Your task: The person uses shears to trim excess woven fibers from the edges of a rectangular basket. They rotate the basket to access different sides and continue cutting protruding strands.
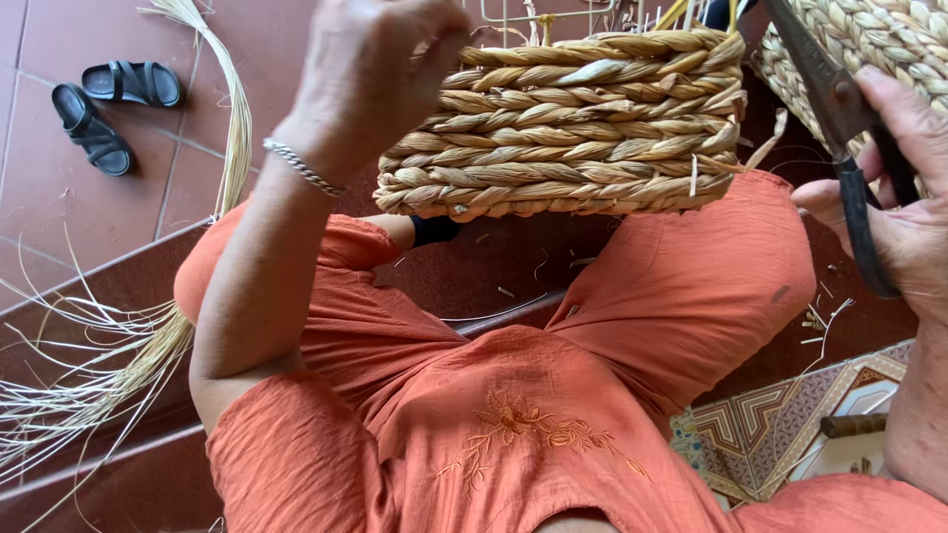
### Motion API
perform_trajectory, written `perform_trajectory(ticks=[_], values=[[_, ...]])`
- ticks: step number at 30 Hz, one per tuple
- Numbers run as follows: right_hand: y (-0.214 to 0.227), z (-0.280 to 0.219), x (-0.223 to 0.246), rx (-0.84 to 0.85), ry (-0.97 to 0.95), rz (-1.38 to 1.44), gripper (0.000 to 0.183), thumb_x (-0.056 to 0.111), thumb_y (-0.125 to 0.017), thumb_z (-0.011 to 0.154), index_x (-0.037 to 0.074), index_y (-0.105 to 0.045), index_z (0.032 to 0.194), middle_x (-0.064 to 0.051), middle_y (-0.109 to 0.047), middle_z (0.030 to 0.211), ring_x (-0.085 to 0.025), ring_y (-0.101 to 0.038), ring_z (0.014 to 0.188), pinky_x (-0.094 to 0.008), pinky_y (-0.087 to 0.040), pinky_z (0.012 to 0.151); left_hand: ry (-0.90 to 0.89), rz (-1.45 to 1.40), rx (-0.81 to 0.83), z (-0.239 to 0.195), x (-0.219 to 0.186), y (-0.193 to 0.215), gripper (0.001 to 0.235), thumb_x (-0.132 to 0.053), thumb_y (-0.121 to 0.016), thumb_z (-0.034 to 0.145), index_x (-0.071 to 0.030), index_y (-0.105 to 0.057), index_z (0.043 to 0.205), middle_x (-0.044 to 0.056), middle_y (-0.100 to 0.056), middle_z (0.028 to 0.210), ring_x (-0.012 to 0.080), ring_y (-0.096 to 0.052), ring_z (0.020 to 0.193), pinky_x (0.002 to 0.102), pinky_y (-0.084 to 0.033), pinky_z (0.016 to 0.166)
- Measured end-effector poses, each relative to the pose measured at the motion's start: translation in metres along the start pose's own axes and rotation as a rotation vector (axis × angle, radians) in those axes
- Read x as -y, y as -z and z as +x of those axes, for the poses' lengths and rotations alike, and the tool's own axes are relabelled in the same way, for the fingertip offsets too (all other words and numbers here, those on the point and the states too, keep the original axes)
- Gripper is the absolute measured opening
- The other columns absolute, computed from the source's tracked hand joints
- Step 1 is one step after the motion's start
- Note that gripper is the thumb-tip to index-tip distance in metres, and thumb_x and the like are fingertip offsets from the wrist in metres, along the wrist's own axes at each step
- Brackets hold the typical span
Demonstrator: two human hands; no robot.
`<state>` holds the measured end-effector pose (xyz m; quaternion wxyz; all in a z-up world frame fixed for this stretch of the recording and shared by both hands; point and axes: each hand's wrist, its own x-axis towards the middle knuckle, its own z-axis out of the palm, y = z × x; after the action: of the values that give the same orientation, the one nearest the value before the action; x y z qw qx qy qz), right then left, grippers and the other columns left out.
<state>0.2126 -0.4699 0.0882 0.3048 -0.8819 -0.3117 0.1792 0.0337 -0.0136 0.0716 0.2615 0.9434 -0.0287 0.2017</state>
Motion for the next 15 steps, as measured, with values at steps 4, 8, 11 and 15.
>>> perform_trajectory(ticks=[4, 8, 11, 15], values=[[0.005, -0.011, -0.007, 0.009, -0.021, 0.077, 0.079, 0.026, -0.090, 0.093, 0.006, -0.050, 0.159, 0.001, -0.050, 0.085, -0.003, -0.047, 0.066, -0.016, -0.036, 0.058, -0.157, -0.081, 0.038, 0.020, -0.034, -0.039, 0.008, -0.014, -0.077, 0.102, -0.007, -0.075, 0.102, 0.008, -0.070, 0.105, 0.0251, -0.065, 0.100, 0.042, -0.053, 0.087], [0.012, -0.017, -0.002, 0.048, 0.029, -0.015, 0.080, 0.023, -0.090, 0.087, 0.005, -0.056, 0.157, -0.001, -0.055, 0.072, -0.006, -0.052, 0.055, -0.019, -0.041, 0.052, -0.210, -0.033, 0.122, 0.043, -0.061, -0.072, 0.017, -0.023, -0.081, 0.096, -0.008, -0.076, 0.097, 0.011, -0.064, 0.097, 0.0276, -0.060, 0.099, 0.044, -0.051, 0.084], [0.015, -0.017, 0.007, 0.062, 0.118, -0.091, 0.081, 0.026, -0.092, 0.084, 0.003, -0.058, 0.154, -0.003, -0.056, 0.073, -0.008, -0.053, 0.058, -0.021, -0.044, 0.055, -0.310, 0.147, 0.077, 0.056, -0.075, -0.087, 0.010, -0.018, -0.079, 0.089, -0.010, -0.073, 0.086, 0.008, -0.065, 0.097, 0.0240, -0.060, 0.102, 0.043, -0.050, 0.089], [0.017, -0.012, 0.025, 0.039, 0.308, -0.311, 0.079, 0.029, -0.095, 0.075, 0.000, -0.068, 0.144, -0.006, -0.060, 0.073, -0.014, -0.056, 0.056, -0.028, -0.044, 0.055, -0.183, 0.214, 0.365, 0.071, -0.076, -0.089, 0.017, 0.002, -0.067, 0.094, -0.006, -0.069, 0.079, 0.009, -0.066, 0.089, 0.0235, -0.063, 0.087, 0.042, -0.052, 0.085]])
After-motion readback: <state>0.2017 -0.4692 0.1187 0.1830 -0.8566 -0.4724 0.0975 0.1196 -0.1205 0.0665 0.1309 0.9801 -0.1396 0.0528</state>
